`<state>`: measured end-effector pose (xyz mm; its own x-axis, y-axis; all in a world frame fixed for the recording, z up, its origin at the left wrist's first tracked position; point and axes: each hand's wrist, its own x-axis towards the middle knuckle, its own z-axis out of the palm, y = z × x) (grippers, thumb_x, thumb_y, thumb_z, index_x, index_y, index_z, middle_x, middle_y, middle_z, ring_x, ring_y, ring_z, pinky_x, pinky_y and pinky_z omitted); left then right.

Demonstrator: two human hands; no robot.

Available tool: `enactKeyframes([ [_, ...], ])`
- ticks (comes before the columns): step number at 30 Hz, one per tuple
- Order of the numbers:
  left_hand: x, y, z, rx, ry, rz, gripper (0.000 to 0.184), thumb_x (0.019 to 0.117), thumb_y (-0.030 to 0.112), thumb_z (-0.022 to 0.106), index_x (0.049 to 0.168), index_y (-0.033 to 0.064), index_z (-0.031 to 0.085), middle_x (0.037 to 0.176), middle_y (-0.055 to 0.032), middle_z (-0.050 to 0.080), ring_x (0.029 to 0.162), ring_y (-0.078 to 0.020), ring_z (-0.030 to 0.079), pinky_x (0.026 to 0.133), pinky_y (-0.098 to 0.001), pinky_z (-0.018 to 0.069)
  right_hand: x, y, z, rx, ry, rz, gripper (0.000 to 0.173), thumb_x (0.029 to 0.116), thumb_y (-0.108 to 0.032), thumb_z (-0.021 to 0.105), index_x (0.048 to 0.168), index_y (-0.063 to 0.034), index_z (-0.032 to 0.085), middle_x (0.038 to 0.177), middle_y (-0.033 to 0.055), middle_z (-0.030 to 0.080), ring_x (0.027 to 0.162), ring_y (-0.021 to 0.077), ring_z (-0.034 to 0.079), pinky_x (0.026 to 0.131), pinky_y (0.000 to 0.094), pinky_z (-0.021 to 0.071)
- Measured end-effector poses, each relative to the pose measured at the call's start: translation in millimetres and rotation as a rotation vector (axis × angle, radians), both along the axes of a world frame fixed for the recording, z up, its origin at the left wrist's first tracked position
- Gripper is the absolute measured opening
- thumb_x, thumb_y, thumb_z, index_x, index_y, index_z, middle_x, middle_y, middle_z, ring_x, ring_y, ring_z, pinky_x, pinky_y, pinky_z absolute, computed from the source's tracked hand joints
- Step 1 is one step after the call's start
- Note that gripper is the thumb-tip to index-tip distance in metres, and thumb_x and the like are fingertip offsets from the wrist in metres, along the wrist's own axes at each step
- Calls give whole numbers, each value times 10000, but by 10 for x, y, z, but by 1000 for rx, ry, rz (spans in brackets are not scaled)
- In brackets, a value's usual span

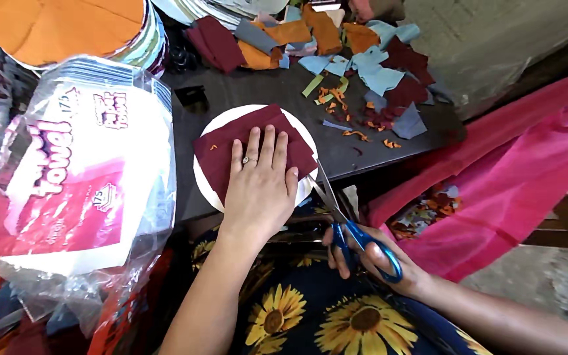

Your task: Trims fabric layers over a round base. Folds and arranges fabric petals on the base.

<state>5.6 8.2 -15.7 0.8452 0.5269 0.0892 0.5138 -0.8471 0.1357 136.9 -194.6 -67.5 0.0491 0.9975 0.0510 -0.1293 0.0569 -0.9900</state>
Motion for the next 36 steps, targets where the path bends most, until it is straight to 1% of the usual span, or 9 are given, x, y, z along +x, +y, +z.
enactKeyframes([
  [4, 0, 5, -1, -1, 5, 3, 607, 1092, 372, 243, 1611, 63, 293, 1691, -130, 226, 1576, -318, 150, 1248, -577, 78, 16, 94, -32, 2, 149, 53, 746, 958, -758, 404, 1267, -113, 616, 872, -54, 710, 804, 59, 690, 737, 223, 575],
  [7, -3, 7, -9, 2, -4, 2, 605, 1091, 370, 239, 1607, 63, 306, 1689, -129, 236, 1574, -318, 156, 1249, -573, 84, 29, 167, -60, 18, 152, 21, 760, 955, -758, 413, 1278, -100, 616, 876, -57, 714, 820, 65, 693, 769, 240, 579],
  [10, -5, 7, -9, 6, -9, 2, 604, 1089, 370, 240, 1605, 64, 312, 1685, -128, 246, 1574, -313, 163, 1248, -573, 88, 14, 178, -45, 3, 51, -59, 721, 970, -725, 429, 1271, -99, 621, 869, -87, 698, 788, 38, 677, 735, 223, 577],
  [13, -5, 3, -4, 6, -4, 1, 606, 1089, 373, 238, 1605, 65, 312, 1686, -126, 244, 1574, -314, 160, 1246, -576, 86, -21, 163, -35, -10, -24, -131, 656, 977, -697, 455, 1222, -112, 622, 827, -116, 672, 734, 10, 656, 678, 199, 567],
  [18, -3, 1, -15, 7, -14, 6, 608, 1085, 372, 250, 1601, 60, 319, 1682, -124, 259, 1573, -314, 165, 1245, -578, 86, -27, 183, -44, 4, -37, -157, 623, 985, -674, 468, 1190, -106, 622, 797, -130, 652, 696, -8, 643, 658, 186, 563],
  [24, -12, 3, -29, 16, -43, 0, 600, 1082, 365, 260, 1594, 63, 342, 1675, -127, 275, 1567, -320, 190, 1245, -575, 101, -35, 237, 60, -84, -97, -205, 552, 966, -646, 542, 1141, -130, 630, 748, -171, 615, 652, -44, 608, 617, 154, 535],
  [30, -10, 4, -36, 22, -40, -3, 601, 1082, 364, 259, 1595, 61, 339, 1675, -136, 272, 1566, -318, 194, 1245, -574, 102, -42, 221, 130, -137, -117, -242, 490, 963, -604, 582, 1105, -138, 637, 723, -176, 588, 611, -57, 584, 571, 128, 513],
  [36, -12, 2, -32, 24, -31, -1, 607, 1083, 369, 251, 1598, 58, 330, 1678, -131, 265, 1569, -318, 184, 1245, -573, 100, -32, 190, 162, -156, -148, -259, 405, 972, -536, 609, 1073, -146, 642, 725, -185, 587, 602, -66, 579, 566, 121, 515],
])
